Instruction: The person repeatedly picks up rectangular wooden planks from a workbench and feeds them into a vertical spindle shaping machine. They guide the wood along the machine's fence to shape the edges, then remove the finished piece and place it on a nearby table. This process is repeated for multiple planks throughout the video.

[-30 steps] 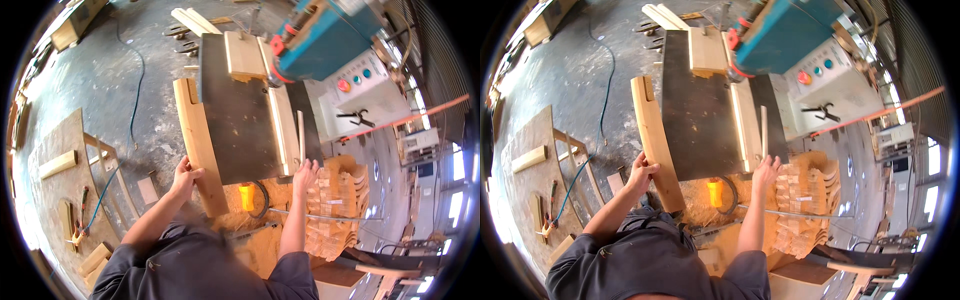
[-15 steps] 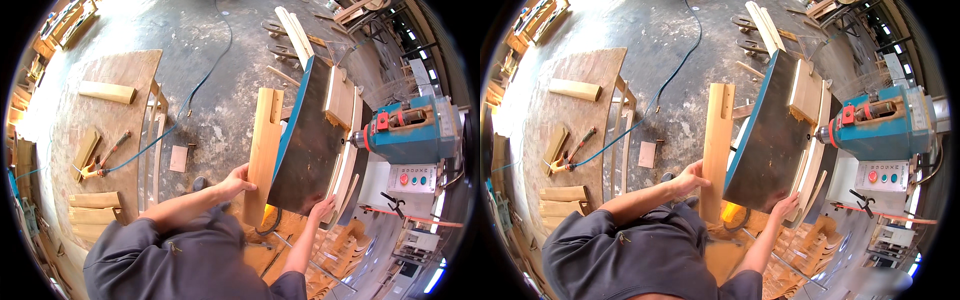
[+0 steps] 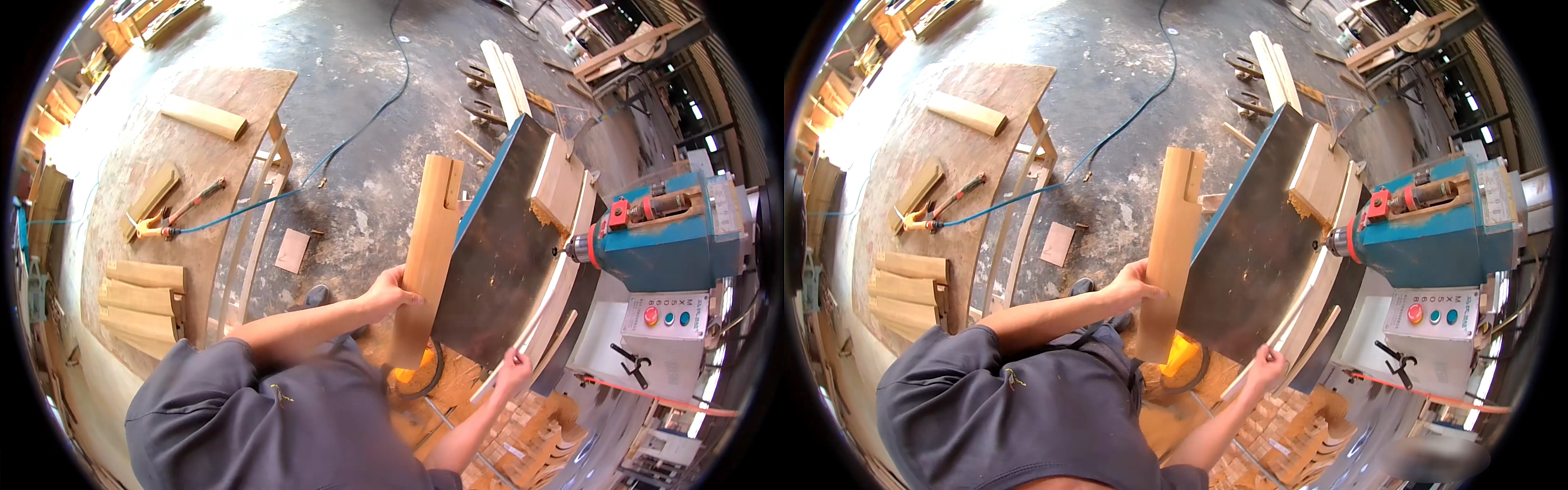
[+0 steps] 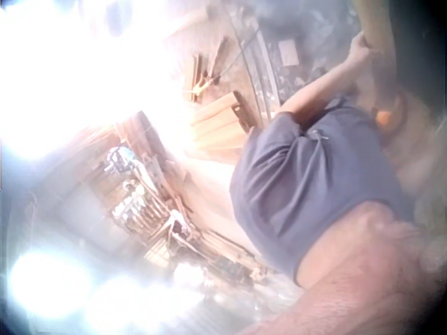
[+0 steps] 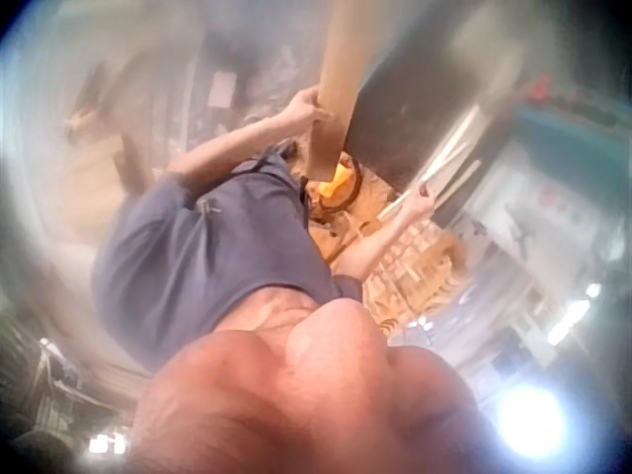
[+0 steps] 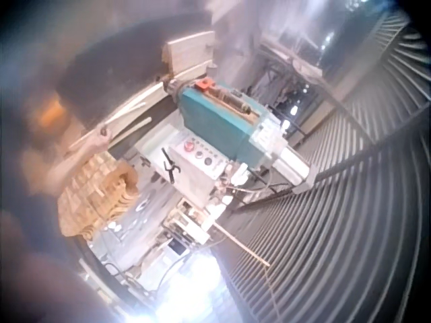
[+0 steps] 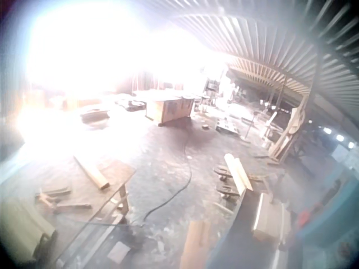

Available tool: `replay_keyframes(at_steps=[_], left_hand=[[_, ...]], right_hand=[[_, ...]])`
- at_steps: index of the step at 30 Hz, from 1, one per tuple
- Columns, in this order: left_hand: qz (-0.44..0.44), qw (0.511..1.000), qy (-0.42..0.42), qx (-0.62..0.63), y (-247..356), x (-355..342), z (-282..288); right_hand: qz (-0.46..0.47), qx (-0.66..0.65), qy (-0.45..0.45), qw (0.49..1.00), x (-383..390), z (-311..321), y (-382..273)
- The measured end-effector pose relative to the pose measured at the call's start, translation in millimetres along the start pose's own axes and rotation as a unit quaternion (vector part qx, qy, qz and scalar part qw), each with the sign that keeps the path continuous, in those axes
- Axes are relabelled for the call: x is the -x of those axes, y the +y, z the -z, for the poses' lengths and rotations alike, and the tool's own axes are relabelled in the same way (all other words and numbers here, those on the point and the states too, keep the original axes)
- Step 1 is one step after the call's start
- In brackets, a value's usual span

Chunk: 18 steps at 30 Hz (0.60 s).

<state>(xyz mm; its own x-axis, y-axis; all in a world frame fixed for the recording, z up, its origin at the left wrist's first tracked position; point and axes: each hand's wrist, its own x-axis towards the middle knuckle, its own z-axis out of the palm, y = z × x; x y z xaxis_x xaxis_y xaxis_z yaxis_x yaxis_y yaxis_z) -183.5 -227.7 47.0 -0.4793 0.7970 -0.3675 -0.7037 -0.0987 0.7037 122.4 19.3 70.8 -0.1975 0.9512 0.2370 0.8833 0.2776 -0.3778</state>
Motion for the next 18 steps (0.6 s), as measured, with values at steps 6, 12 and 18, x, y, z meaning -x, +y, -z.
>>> replay_keyframes(at_steps=[6, 12, 18], left_hand=[[0.053, 0.996, 0.073, 0.013, -14, 17, -12], [0.063, 0.984, 0.08, 0.146, -25, 44, -11], [0.011, 0.987, 0.027, 0.161, -53, 63, 7]], right_hand=[[-0.03, 0.137, -0.011, 0.99, -65, 57, 58], [0.081, 0.198, 0.006, 0.977, -101, 34, 90], [0.201, -0.287, -0.241, 0.905, -6, 27, -162]])
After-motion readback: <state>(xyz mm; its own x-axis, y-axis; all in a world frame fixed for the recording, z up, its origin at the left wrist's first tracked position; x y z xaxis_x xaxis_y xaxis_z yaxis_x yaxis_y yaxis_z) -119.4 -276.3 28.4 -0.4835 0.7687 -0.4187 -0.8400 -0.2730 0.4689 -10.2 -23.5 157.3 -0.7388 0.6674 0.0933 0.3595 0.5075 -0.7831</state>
